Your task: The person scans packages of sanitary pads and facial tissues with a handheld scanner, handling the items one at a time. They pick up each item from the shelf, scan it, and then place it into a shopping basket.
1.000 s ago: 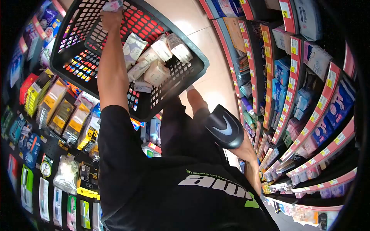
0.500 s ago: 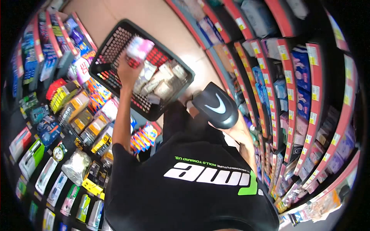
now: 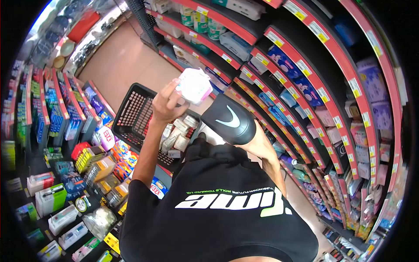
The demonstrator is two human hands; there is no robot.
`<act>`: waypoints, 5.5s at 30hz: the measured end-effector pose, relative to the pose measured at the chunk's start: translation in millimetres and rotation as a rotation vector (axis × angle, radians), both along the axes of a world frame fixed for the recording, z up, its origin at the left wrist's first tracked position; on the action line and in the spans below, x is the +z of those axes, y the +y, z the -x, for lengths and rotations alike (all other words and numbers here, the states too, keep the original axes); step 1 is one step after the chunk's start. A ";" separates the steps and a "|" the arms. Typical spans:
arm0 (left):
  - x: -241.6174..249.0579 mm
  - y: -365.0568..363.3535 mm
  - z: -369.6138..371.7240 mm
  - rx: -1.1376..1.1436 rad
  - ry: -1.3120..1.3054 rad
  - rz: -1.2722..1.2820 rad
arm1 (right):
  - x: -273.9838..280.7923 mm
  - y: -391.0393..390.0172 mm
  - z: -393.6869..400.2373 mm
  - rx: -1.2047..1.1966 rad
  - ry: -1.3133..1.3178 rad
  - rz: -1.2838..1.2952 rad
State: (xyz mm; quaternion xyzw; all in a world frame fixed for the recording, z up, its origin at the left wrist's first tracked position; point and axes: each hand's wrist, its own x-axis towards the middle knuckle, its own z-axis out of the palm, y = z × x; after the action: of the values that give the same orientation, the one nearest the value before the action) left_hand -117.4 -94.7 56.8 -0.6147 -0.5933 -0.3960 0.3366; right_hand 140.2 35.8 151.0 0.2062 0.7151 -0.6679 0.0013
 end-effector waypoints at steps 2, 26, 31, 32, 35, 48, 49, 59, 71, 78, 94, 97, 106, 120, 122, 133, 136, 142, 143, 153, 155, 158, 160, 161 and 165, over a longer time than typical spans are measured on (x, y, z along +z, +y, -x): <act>3.7 10.9 -3.9 -0.056 0.076 -0.025 | -3.1 2.4 -13.2 -0.019 0.073 -0.082; 41.1 57.9 -100.8 -0.617 -1.782 0.215 | -3.6 0.8 -57.2 -0.397 0.289 -0.163; 61.3 68.0 -115.5 -0.344 -1.061 0.176 | 1.3 -3.4 -77.0 -0.472 0.280 -0.073; 63.1 72.6 -116.2 -0.318 -0.901 0.193 | 4.2 -5.8 -82.5 -0.507 0.331 -0.113; 71.4 104.5 -120.0 -0.409 -0.456 0.101 | 3.4 -6.5 -103.5 -0.591 0.394 -0.151; 106.4 322.6 -254.6 -0.838 -0.111 0.204 | -18.3 -30.9 -225.9 -1.002 0.321 -0.132; 105.4 336.7 -267.5 -0.867 -0.107 0.224 | -17.9 -33.2 -231.7 -1.028 0.320 -0.134; 115.3 386.7 -349.7 -0.738 -0.142 0.355 | -20.1 -41.7 -264.8 -1.214 0.345 -0.192; 107.4 382.4 -342.4 -0.700 -0.071 0.376 | -27.8 -28.2 -271.0 -1.162 0.270 -0.167; 112.2 392.2 -366.2 -0.740 -0.059 0.308 | -25.1 -26.4 -269.6 -1.164 0.255 -0.066; 107.8 548.0 -299.2 -0.747 -0.117 0.235 | -25.5 -43.4 -275.3 -1.271 0.192 -0.143; 92.4 559.3 -303.5 -0.778 -0.157 0.280 | -27.1 -46.0 -278.4 -1.285 0.248 -0.094; 100.7 602.2 -295.9 -0.838 -0.258 0.386 | -33.9 -49.2 -285.8 -1.318 0.166 -0.116; 123.5 539.2 -286.2 -0.883 -0.323 0.543 | -46.8 -32.2 -297.3 -1.212 0.106 -0.039; 129.8 583.8 -295.9 -0.873 -0.342 0.554 | -48.5 -25.0 -296.5 -1.194 0.107 -0.034; 145.0 551.2 -314.0 -0.821 -0.411 0.657 | -48.7 -10.3 -295.7 -1.231 0.159 -0.043; 143.8 524.3 -291.9 -0.808 -0.428 0.706 | -55.2 -9.1 -298.5 -1.238 0.204 -0.008; 158.4 484.0 -231.8 -0.776 -0.451 0.780 | -63.0 9.4 -295.3 -1.143 0.183 0.032; 159.5 474.4 -223.9 -0.772 -0.459 0.791 | -63.2 12.4 -292.6 -1.127 0.191 -0.005; 147.4 413.2 -228.6 -0.870 -0.642 1.026 | -57.8 26.4 -266.0 -0.963 0.140 -0.015; 143.9 415.0 -236.0 -0.867 -0.582 1.066 | -53.9 25.5 -262.9 -0.941 0.112 -0.032; 147.3 417.9 -241.2 -0.859 -0.540 0.965 | -53.2 22.2 -261.7 -0.930 0.087 -0.027; 149.9 430.7 -232.3 -0.862 -0.460 0.930 | -52.8 17.8 -260.3 -0.958 0.119 -0.054; 135.4 448.3 -219.8 -0.865 -0.462 0.934 | -53.0 15.0 -259.8 -0.985 0.152 -0.080; 85.3 514.3 -168.4 -0.830 -0.266 0.672 | -56.2 5.8 -261.1 -0.999 0.164 -0.072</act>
State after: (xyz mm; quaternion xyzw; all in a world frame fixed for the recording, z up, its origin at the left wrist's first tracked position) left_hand 51.0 419.6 142.1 -0.8153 -0.4321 -0.3589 -0.1406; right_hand 401.3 41.6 94.8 0.4700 0.5494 -0.5758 -0.3818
